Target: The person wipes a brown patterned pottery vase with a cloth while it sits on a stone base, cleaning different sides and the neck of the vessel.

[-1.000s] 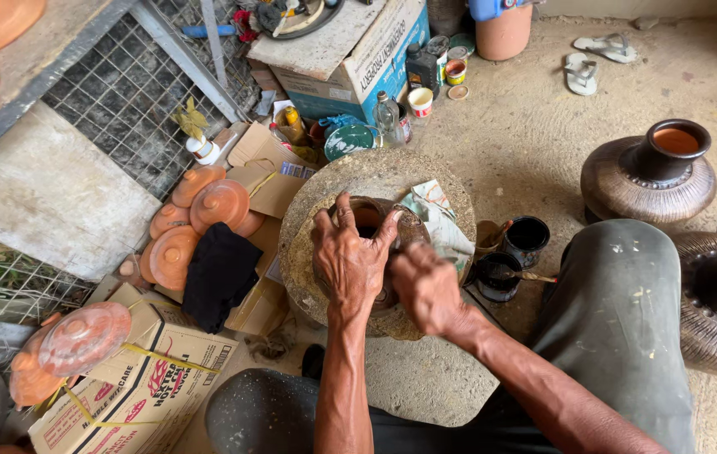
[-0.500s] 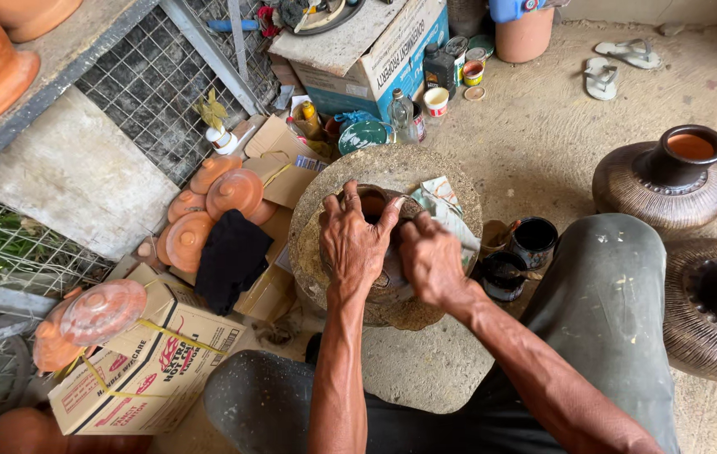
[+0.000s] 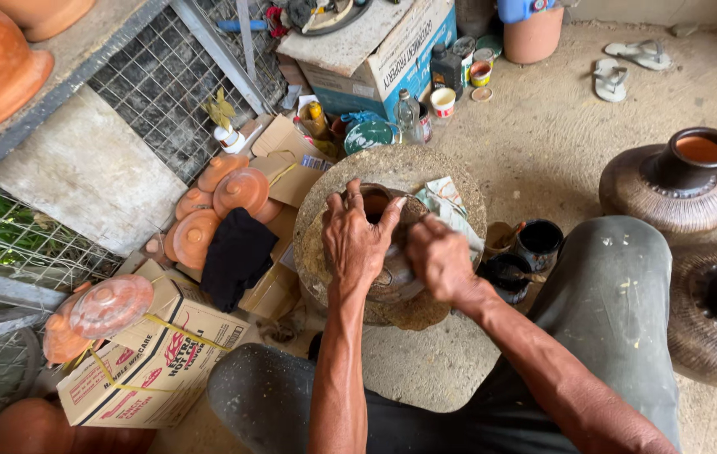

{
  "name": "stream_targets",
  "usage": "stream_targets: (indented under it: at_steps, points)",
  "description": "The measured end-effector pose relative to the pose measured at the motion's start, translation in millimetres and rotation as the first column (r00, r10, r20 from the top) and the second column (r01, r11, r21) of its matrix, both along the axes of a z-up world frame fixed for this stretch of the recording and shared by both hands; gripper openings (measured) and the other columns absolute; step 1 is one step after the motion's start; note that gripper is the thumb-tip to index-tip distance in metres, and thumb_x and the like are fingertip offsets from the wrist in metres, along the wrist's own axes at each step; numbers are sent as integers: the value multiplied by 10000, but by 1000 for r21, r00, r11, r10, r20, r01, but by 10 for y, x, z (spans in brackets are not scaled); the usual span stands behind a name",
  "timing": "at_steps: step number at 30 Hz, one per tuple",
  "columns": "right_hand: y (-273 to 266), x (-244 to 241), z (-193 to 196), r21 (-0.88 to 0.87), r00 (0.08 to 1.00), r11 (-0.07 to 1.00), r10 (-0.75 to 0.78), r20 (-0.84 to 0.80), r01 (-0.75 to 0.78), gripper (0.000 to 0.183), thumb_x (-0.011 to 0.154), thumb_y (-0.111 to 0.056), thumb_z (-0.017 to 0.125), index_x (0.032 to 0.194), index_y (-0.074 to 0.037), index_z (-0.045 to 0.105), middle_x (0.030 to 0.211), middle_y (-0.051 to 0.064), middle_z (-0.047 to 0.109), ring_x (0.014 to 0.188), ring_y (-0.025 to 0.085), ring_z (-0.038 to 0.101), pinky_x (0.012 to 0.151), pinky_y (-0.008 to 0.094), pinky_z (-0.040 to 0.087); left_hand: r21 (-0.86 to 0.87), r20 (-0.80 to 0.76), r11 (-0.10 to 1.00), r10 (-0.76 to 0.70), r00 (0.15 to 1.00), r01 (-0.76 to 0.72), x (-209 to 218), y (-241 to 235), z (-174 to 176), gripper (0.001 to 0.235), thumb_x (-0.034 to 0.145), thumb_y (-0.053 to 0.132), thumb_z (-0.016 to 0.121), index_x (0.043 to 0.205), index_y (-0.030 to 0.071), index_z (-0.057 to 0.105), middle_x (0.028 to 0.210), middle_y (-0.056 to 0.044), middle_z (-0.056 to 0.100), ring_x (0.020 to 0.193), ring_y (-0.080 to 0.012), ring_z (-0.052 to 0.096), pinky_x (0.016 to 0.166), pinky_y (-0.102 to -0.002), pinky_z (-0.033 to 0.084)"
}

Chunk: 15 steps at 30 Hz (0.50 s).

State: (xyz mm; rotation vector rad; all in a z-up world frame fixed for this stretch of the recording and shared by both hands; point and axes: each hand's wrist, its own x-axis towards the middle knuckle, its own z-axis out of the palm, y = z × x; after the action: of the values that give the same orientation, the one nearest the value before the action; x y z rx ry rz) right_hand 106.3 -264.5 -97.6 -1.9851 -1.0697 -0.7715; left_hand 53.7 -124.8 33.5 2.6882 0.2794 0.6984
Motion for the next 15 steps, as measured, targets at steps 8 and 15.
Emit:
stream_targets:
  at_steps: [8,15]
  points:
    - [-777,371,288,478,352,799,356,-865,365,130,962,-121,517,960,-89,643,776,107,655,486,181,451,335,360,380,-68,-62,996,58,996,-62,66,-118,109,896,713,505,860,1385,21,518,1113,-264,567,943,-402,639,738,-514,543]
    - [-1160,553,51,649,139,60,958,-252,758,229,1014,-128,380,1021,-1,572,819,140,577,617,194,516,550,348,468,-30,2,999,-38,999,38,90,-64,-16,826,737,465,869,1359,28,544,1083,-218,588,917,-351,664,748,-480,562]
